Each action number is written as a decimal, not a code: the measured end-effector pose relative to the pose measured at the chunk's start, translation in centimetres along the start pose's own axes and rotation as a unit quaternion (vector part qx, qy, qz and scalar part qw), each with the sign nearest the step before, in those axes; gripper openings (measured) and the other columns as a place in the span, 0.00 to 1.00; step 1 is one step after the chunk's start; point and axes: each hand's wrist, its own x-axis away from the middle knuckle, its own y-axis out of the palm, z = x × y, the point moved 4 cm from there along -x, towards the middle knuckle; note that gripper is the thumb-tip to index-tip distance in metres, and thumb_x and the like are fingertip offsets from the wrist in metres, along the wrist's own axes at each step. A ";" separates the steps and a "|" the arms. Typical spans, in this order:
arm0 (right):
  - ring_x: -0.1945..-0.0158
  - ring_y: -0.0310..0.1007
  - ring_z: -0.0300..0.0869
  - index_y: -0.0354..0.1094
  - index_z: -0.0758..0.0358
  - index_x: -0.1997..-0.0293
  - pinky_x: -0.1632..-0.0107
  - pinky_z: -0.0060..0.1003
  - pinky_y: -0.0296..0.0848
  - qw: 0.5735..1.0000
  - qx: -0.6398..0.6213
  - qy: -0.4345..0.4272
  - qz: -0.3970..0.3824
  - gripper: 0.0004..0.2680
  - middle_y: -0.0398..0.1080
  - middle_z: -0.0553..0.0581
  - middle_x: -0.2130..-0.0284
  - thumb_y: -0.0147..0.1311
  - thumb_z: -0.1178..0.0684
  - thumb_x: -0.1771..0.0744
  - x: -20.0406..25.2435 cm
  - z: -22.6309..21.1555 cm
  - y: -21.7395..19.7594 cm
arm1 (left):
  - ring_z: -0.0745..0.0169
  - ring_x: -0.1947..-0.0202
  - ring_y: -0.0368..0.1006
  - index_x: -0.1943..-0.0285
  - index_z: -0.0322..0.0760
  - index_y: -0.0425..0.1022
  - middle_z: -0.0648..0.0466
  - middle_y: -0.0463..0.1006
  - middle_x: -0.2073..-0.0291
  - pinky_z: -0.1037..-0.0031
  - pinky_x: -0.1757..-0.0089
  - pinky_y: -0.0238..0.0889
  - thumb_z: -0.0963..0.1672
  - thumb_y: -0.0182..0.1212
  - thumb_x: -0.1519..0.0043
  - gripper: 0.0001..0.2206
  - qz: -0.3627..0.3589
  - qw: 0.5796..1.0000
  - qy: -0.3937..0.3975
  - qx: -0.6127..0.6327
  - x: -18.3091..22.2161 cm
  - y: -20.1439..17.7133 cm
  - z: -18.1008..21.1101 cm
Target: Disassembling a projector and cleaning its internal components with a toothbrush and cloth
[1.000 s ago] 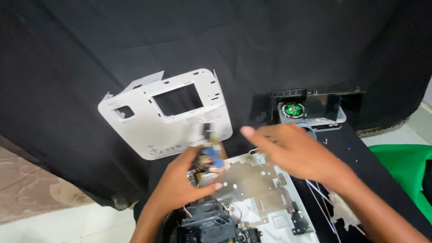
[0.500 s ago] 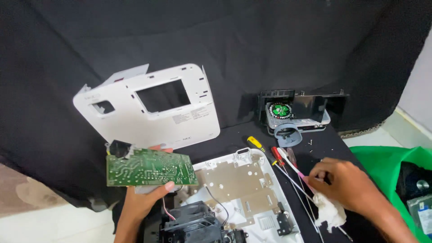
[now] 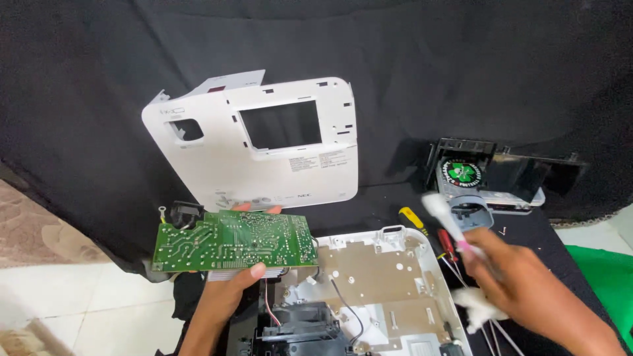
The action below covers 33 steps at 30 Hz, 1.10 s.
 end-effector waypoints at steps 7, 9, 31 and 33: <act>0.55 0.81 0.55 0.66 0.27 0.39 0.61 0.48 0.76 0.986 0.158 -0.044 -0.022 0.15 0.81 0.44 0.54 0.51 0.42 0.34 -2.4 -4.6 1.3 | 0.45 0.33 0.70 0.27 0.42 0.53 0.41 0.70 0.31 0.50 0.37 0.62 0.48 0.71 0.45 0.38 0.040 0.999 -0.014 0.032 0.0 0.1 0.0; 0.67 0.77 0.52 0.66 0.26 0.48 0.73 0.53 0.72 0.971 0.216 -0.098 -0.011 0.09 0.65 0.40 0.60 0.49 0.40 0.33 -2.1 -3.6 2.6 | 0.45 0.34 0.70 0.28 0.42 0.53 0.39 0.69 0.30 0.51 0.38 0.63 0.46 0.71 0.44 0.37 0.021 0.999 -0.007 0.038 -0.1 0.1 -0.3; 0.28 0.66 0.43 0.85 0.32 0.57 0.55 0.39 0.80 0.987 0.082 -0.117 -0.077 0.08 0.74 0.41 0.63 0.57 0.41 0.34 -1.1 -2.9 3.2 | 0.44 0.31 0.67 0.26 0.44 0.50 0.38 0.65 0.27 0.49 0.37 0.61 0.45 0.70 0.43 0.38 0.003 1.000 -0.013 0.020 -0.2 -0.1 -0.7; 0.67 0.80 0.45 0.79 0.29 0.54 0.70 0.52 0.74 0.987 0.142 -0.077 0.025 0.09 0.68 0.41 0.62 0.57 0.40 0.36 -0.9 -2.7 2.9 | 0.44 0.32 0.67 0.25 0.43 0.49 0.40 0.64 0.27 0.50 0.36 0.61 0.46 0.70 0.43 0.39 -0.002 1.000 -0.019 0.019 0.0 0.0 -0.7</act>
